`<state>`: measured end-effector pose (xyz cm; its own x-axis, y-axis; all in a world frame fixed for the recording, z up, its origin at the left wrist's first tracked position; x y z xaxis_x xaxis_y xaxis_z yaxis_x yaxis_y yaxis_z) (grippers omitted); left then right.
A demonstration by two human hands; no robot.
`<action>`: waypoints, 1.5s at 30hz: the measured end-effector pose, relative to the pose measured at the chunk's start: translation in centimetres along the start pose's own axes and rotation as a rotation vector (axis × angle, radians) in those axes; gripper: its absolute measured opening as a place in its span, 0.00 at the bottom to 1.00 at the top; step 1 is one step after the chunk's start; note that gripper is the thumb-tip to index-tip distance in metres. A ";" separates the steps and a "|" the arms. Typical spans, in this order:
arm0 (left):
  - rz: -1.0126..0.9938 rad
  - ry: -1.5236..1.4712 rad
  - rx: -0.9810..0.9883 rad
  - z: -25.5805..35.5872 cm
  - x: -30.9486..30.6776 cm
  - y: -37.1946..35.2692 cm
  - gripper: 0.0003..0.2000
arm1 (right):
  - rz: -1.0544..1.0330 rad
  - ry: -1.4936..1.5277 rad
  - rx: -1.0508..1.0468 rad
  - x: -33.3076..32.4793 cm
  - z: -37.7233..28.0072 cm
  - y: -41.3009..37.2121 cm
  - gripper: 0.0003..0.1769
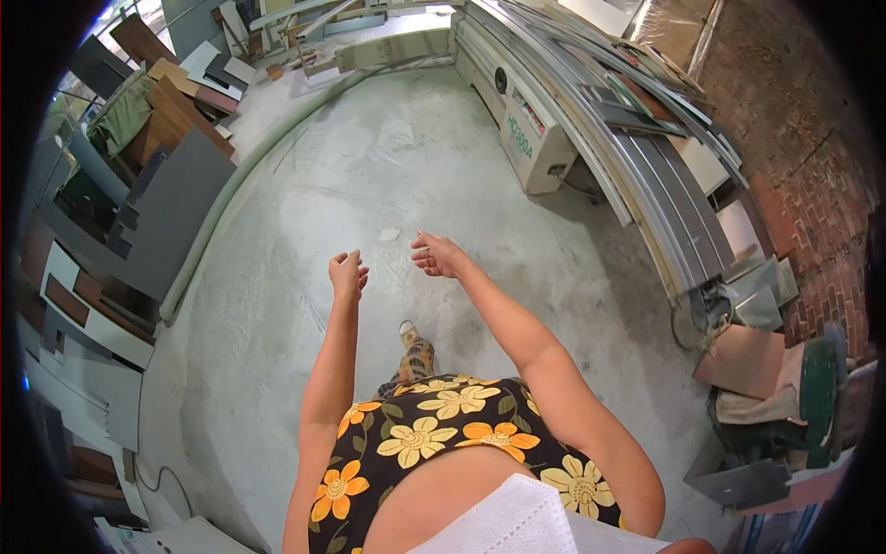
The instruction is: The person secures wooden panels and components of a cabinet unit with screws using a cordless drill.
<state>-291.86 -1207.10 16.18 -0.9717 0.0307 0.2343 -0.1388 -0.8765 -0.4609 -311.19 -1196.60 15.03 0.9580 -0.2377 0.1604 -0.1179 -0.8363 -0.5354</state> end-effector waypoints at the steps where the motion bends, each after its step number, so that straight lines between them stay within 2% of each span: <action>1: 0.017 0.008 0.008 0.7 0.8 1.8 0.27 | 0.004 -0.009 0.001 -1.0 -1.1 1.5 0.24; 5: -0.005 -0.019 0.010 3.7 5.8 10.0 0.26 | 0.030 0.044 -0.023 -6.1 -6.4 8.7 0.23; 10: -0.061 0.010 -0.046 6.0 15.1 18.8 0.26 | 0.119 0.042 -0.008 -12.6 -13.3 14.4 0.22; 15: -0.186 0.042 -0.099 5.5 24.0 25.1 0.25 | 0.149 0.143 -0.022 -19.4 -16.8 19.6 0.22; 20: -0.180 0.084 -0.100 5.9 31.6 31.0 0.24 | 0.184 0.160 -0.018 -25.7 -21.1 25.3 0.23; 26: -0.168 0.057 -0.073 8.1 42.1 38.4 0.24 | 0.173 0.106 -0.059 -34.7 -29.4 32.6 0.22; 30: -0.153 -0.008 -0.066 9.0 47.3 43.2 0.24 | 0.161 0.070 -0.037 -39.9 -33.4 37.6 0.22; 31: -0.142 -0.015 -0.052 9.2 48.1 44.2 0.27 | 0.142 0.078 -0.030 -40.4 -34.0 39.0 0.22; 38: -0.044 0.000 -0.122 9.6 52.6 52.3 0.27 | 0.065 0.067 0.029 -43.6 -38.0 48.1 0.22; 45: -0.111 0.024 -0.090 14.3 61.3 64.8 0.27 | 0.108 0.099 -0.008 -49.2 -46.1 58.0 0.22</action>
<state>-357.72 -1268.87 12.91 -0.9537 0.1374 0.2676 -0.2610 -0.8203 -0.5089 -377.24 -1256.13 14.31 0.9090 -0.3743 0.1835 -0.2216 -0.8068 -0.5477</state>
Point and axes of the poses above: each hand's wrist, its own y-axis towards the middle knuckle, its own x-axis out of the palm, z = x × y, the point moved 10 cm from there along y, towards the middle knuckle, and after that the axes turned 12 degrees about -y, right-handed, at the moved point
